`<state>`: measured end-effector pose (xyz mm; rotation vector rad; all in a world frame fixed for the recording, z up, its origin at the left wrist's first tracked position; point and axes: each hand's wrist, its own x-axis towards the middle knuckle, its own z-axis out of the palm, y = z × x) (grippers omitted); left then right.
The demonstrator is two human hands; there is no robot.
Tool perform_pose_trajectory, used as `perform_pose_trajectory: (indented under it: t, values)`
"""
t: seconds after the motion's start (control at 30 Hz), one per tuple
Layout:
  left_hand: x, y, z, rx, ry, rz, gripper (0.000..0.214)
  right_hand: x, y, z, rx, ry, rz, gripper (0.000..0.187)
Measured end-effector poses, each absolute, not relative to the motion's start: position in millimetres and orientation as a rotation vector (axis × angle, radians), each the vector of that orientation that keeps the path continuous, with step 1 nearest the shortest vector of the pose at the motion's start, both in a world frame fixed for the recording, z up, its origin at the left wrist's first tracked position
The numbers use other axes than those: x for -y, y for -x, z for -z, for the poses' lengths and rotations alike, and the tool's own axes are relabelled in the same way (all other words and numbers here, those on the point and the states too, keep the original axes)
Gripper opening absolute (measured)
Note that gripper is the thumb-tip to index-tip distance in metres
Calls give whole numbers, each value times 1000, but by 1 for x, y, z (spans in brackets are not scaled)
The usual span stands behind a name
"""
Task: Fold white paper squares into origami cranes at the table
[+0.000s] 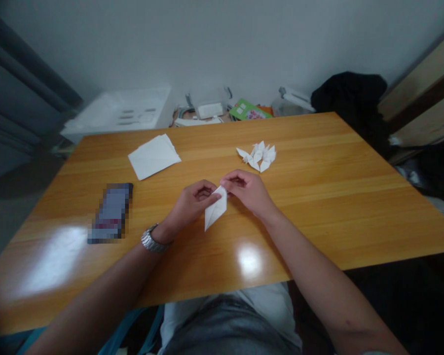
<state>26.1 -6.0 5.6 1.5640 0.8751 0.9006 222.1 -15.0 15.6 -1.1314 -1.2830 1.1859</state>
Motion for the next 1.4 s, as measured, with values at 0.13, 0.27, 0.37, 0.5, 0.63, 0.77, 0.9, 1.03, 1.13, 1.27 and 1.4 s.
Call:
perform_pose_trajectory:
  t: [0.13,0.27,0.37,0.5,0.63,0.77,0.9,1.03,1.13,1.27,1.4]
  values:
    - [5,-26,-6,-875,-1533,-900,30,14,-222,-15,1253,1157,-1208,36]
    - [5,-27,-6,-847,-1495,-909,30,15,-221,-17,1191,1153,-1227,42]
    - [5,-27,-6,-829,-1457,-924,29,16,-222,-19,1201,1133,-1261,43]
    - [5,-27,-7,-834,-1430,-936,31,16,-222,-19,1323,1100,-1256,34]
    - [5,-27,-7,-840,-1455,-920,31,15,-223,-16,1376,1088,-1220,28]
    - [4,-27,-6,-845,-1498,-908,30,15,-223,-14,1394,1075,-1204,27]
    - [4,-26,-6,-856,-1524,-893,31,14,-223,-15,1397,1089,-1190,27]
    - [4,-26,-7,-853,-1525,-902,30,15,-221,-16,1358,1129,-1210,35]
    - [5,-26,-8,-863,-1530,-908,30,16,-221,-17,1333,1142,-1224,40]
    - [6,-26,-9,-889,-1559,-901,33,16,-222,-15,1442,1132,-1197,39]
    - [6,-27,-9,-909,-1543,-915,37,16,-223,-12,1527,1153,-1127,35]
